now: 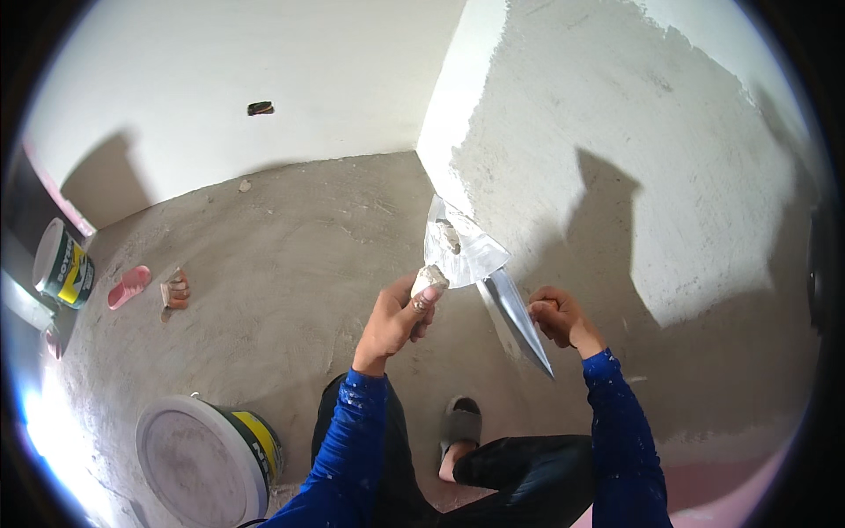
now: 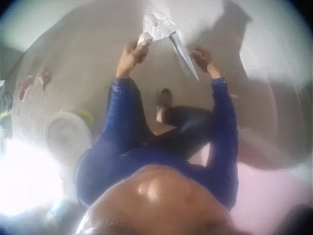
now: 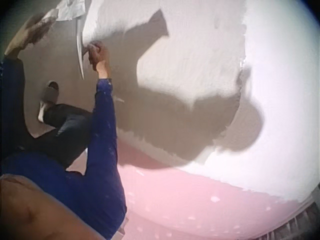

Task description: The person applies plaster to a wall using a trowel and a hawk. They scoop plaster from the hawk and spread it onto the wall in smooth strokes, working on a section near the floor.

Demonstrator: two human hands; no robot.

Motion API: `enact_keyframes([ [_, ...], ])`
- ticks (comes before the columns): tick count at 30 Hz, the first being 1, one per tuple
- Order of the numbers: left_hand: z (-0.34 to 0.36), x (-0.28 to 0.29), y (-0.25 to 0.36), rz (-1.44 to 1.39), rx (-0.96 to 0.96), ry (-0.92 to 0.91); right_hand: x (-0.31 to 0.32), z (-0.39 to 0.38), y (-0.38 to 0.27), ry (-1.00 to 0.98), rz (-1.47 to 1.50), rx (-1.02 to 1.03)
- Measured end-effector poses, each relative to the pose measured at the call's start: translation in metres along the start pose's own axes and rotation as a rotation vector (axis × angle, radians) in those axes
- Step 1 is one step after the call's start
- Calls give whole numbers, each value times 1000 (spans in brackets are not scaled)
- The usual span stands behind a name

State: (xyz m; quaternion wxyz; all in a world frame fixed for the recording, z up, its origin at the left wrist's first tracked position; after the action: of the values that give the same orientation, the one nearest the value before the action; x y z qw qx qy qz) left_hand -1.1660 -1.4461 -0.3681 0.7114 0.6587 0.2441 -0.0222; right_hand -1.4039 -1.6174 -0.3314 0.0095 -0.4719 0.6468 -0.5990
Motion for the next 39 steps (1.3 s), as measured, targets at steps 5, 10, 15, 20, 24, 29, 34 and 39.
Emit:
enact_keyframes([
  [5, -8, -10, 4, 203, -22, -175, 12, 20, -1, 202, 314, 152],
  [10, -17, -47, -14, 277, 78, -285, -4, -5, -57, 232, -204, 613],
  [15, -9, 7, -2, 83, 29, 27, -45, 2, -19, -146, -51, -54],
  [20, -14, 62, 13, 128, -37, 71, -52, -7, -15, -221, 67, -271],
  [24, -15, 39, -7, 333, 28, -120, -44, -9, -42, -75, 327, -107],
  [29, -8, 31, -12, 98, -27, -29, -66, -9, -28, -264, 88, -188],
  [34, -8, 74, 0, 177, -10, 220, -30, 0, -23, 46, -160, 31],
  [39, -8, 53, 1, 356, -60, 255, 15, -19, -63, 212, 331, 350],
])
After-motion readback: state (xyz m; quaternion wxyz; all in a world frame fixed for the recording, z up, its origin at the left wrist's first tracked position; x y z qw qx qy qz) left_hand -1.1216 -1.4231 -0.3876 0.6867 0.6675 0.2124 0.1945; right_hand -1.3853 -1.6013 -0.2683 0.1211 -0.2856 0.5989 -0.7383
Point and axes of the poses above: each hand's wrist, its own z-axis towards the middle knuckle, its own x-axis out of the back of the hand, y = z × x, the point moved 8 cm from there along z, towards the middle knuckle, and after that the axes turned 1 degree about -x, right-handed, at the moved point
